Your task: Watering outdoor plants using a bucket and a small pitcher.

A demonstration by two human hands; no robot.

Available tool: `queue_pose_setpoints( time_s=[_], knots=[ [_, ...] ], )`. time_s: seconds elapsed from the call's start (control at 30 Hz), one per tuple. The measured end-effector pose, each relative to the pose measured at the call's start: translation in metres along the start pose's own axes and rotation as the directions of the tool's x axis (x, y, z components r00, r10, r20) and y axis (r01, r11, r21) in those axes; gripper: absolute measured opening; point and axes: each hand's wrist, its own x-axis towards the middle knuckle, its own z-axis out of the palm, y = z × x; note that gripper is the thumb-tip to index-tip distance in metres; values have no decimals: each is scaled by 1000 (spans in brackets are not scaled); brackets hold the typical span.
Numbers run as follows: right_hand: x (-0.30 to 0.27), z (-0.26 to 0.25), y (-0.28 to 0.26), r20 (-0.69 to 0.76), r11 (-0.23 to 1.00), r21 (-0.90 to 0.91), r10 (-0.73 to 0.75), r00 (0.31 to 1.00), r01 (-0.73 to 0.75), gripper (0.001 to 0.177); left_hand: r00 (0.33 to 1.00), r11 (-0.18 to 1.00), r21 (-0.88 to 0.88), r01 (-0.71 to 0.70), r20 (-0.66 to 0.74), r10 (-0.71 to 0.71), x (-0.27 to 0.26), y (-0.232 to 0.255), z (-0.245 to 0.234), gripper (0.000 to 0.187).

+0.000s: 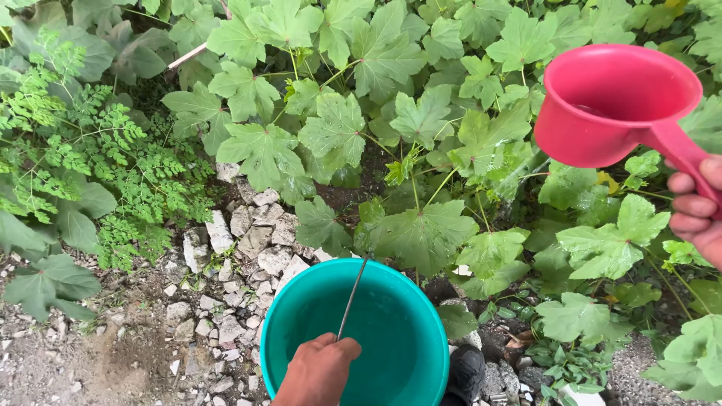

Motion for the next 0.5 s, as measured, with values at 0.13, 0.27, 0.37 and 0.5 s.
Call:
queue_pose_setpoints(
  time_s=[0.13,0.27,0.37,0.5],
  knots=[
    [-26,27,3,-1,999,-38,14,1000,-14,19,878,752,-455,478,215,-428,-6,27,-26,32],
    [-65,82,2,28,978,-156,142,989,-136,34,773,529,-587,612,307,-555,-13,60,-60,32],
    [-86,132,-1,-28,910,-282,307,951,-302,37,819,614,-554,562,267,-508,-11,56,-55,36],
    [-112,192,0,-46,765,-427,514,857,-482,31,738,434,-628,646,369,-565,-24,85,-86,34]
  ],
)
